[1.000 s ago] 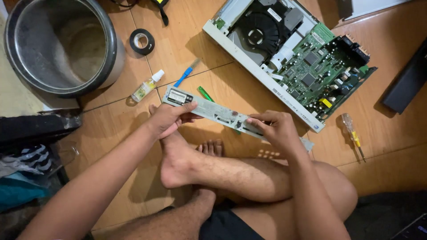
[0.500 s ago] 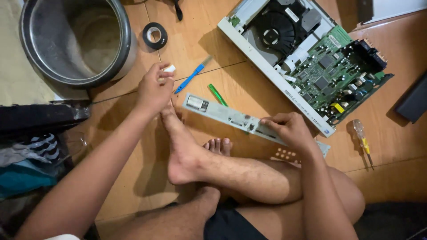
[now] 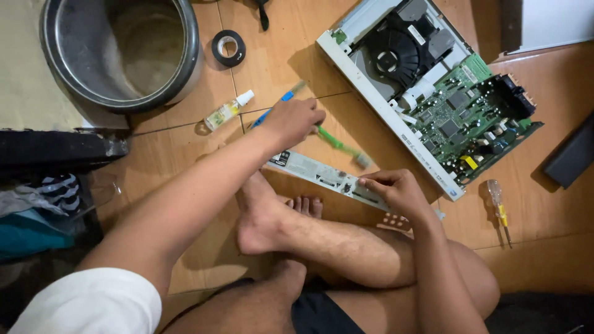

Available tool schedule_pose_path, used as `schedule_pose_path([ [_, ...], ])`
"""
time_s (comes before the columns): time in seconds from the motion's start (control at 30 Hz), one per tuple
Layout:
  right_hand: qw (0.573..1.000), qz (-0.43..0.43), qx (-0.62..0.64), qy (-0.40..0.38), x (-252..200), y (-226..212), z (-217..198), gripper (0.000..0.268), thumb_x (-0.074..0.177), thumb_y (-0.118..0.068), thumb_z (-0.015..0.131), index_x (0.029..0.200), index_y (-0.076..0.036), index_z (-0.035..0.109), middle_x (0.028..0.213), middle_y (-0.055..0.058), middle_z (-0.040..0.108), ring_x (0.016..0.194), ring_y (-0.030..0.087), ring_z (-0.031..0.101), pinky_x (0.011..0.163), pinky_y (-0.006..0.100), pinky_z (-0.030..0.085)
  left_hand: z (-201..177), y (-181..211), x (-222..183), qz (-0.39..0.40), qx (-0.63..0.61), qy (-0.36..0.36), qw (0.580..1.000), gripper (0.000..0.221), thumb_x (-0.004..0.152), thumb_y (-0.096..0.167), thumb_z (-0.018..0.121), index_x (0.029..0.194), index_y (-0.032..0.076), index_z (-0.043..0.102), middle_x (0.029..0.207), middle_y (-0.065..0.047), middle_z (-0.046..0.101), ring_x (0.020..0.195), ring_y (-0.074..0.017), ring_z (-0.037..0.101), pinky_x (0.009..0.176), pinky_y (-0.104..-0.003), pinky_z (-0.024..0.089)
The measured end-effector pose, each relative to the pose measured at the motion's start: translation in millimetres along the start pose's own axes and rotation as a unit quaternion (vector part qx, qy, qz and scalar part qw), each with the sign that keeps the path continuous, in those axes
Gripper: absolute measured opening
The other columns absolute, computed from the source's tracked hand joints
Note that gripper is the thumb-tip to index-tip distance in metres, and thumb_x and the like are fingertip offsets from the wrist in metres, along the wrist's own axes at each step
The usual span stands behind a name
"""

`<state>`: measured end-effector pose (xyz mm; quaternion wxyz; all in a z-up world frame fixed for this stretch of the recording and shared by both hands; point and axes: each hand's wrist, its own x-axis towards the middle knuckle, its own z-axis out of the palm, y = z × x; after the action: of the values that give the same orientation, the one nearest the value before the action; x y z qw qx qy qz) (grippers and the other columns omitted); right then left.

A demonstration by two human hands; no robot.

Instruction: Cleaning and polishing a metal top cover or internal frame of an electronic device using a brush, cloth, and a small tool.

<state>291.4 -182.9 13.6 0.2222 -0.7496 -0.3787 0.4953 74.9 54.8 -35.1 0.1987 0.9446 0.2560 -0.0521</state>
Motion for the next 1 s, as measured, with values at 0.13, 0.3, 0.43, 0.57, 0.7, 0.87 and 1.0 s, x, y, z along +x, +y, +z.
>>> schedule_pose_path([
  [0.13, 1.0, 0.01, -0.02, 0.005, -2, -23, 0, 0.02, 0.086, -0.024, 0.082, 0.103, -0.016, 0.086, 0.085, 0.015, 0.081, 0.077, 0.025, 0.074, 0.072, 0.037, 0.055, 0, -6, 0, -0.066, 0.029, -0.002, 0.997, 0.017, 0.097, 0.034, 0.068, 0.109, 0.022, 0.067, 0.102, -0.004, 0.061, 0.082, -0.0388, 0.071, 0.068, -0.056, 0.059],
  [0.3, 0.998, 0.009, -0.044, 0.041, 7, -13, 4, 0.023, 0.09, -0.032, 0.079, 0.108, -0.018, 0.084, 0.09, 0.018, 0.079, 0.085, 0.031, 0.075, 0.075, 0.04, 0.056, -28, -20, -26, -0.118, -0.015, 0.113, 0.987, 0.031, 0.102, 0.025, 0.052, 0.132, 0.029, 0.058, 0.116, 0.0, 0.056, 0.105, -0.0324, 0.066, 0.074, -0.055, 0.061],
  [0.43, 0.997, 0.017, -0.037, 0.062, 11, -10, 6, 0.022, 0.091, -0.034, 0.077, 0.109, -0.023, 0.084, 0.087, 0.014, 0.078, 0.084, 0.029, 0.075, 0.075, 0.04, 0.057, -26, -46, -81, -0.164, 0.014, 0.265, 0.95, 0.043, 0.092, 0.014, 0.066, 0.134, 0.019, 0.062, 0.118, -0.005, 0.052, 0.115, -0.0331, 0.056, 0.094, -0.044, 0.053],
  [0.57, 0.998, 0.022, -0.032, 0.054, 13, -11, 6, 0.025, 0.088, -0.024, 0.075, 0.112, -0.022, 0.083, 0.085, 0.017, 0.077, 0.079, 0.029, 0.072, 0.076, 0.042, 0.056, -10, -80, -120, -0.272, -0.062, 0.208, 0.937, 0.058, 0.085, 0.018, 0.082, 0.139, 0.017, 0.062, 0.117, -0.015, 0.054, 0.117, -0.0436, 0.055, 0.094, -0.053, 0.053],
  [0.7, 1.0, 0.008, 0.004, 0.028, 11, -15, 5, 0.045, 0.075, -0.016, 0.084, 0.12, -0.013, 0.079, 0.094, 0.019, 0.077, 0.088, 0.03, 0.07, 0.083, 0.044, 0.054, -18, -78, -122, -0.257, -0.116, 0.227, 0.932, 0.046, 0.093, 0.014, 0.071, 0.138, 0.014, 0.063, 0.111, -0.018, 0.061, 0.106, -0.0444, 0.065, 0.089, -0.05, 0.055],
  [0.87, 0.999, -0.005, -0.02, 0.028, 10, -25, 4, 0.066, 0.063, -0.016, 0.094, 0.126, -0.012, 0.075, 0.098, 0.015, 0.075, 0.095, 0.031, 0.071, 0.09, 0.043, 0.054, -33, -44, -95, -0.2, -0.442, 0.172, 0.857, 0.036, 0.091, 0.018, 0.057, 0.127, 0.019, 0.052, 0.088, -0.01, 0.064, 0.079, -0.029, 0.064, 0.069, -0.039, 0.054],
  [1.0, 0.998, -0.047, -0.018, 0.049, 11, -15, 14, 0.073, 0.061, -0.014, 0.092, 0.131, -0.021, 0.073, 0.097, 0.007, 0.073, 0.097, 0.027, 0.069, 0.089, 0.042, 0.054, -56, 15, -85, -0.081, -0.662, 0.136, 0.732, 0.043, 0.098, 0.008, 0.062, 0.137, 0.018, 0.047, 0.07, -0.008, 0.062, 0.05, -0.014, 0.06, 0.043, -0.024, 0.055],
])
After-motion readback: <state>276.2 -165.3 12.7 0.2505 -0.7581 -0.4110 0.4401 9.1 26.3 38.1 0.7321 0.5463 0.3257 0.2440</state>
